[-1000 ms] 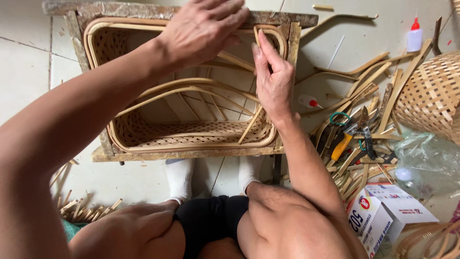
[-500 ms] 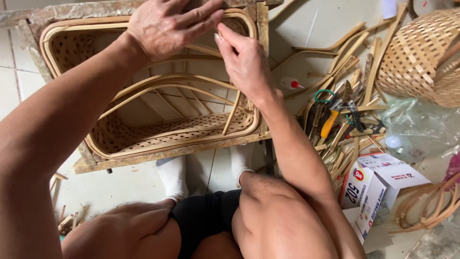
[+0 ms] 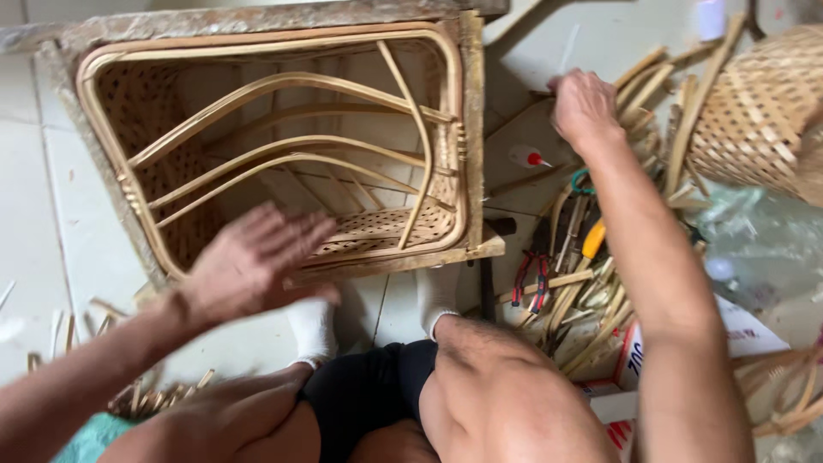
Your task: The person is weaving a rectangular basket using thin wooden strips. They insert strips into the frame, secure them with a hammer, and trim excess material with pliers. The person works on the floor surrounded by tools and materials.
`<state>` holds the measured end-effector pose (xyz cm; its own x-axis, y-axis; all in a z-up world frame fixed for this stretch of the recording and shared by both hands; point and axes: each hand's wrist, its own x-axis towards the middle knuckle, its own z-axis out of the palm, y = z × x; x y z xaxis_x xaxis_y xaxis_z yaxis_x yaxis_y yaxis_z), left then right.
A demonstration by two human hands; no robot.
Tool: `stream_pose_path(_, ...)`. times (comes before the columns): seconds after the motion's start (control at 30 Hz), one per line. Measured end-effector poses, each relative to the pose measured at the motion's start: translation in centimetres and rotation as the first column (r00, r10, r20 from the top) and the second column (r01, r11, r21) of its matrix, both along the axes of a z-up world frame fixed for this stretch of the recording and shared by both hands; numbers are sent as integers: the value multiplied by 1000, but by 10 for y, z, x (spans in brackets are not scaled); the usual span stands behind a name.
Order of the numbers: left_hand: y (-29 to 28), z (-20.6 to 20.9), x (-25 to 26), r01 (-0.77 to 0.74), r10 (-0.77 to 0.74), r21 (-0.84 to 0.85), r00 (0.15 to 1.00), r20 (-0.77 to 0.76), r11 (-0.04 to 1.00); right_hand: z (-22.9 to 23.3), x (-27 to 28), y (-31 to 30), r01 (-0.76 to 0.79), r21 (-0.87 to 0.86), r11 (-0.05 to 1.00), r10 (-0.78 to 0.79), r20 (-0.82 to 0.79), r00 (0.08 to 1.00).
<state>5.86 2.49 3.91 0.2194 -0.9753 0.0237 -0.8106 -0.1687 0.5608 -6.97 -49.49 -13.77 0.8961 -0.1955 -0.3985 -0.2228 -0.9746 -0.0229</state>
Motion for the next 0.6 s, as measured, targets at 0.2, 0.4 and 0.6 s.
stream_pose_path(0.2, 44, -39, -61, -134, 125, 137, 989, 75, 981, -7, -1, -27, -114, -28, 993, 116, 74, 990)
stream_pose_path(0.4, 26, -34, -55, -177, 184, 146, 982, -33, 973, 32, 24, -26, -351, 168, 921, 233, 484, 844)
stream_pose_path(0.6, 1, -37, -53, -277, 280, -57, 959, 52, 959, 128, 54, 3, -142, 918, 369, -784, 390, 483)
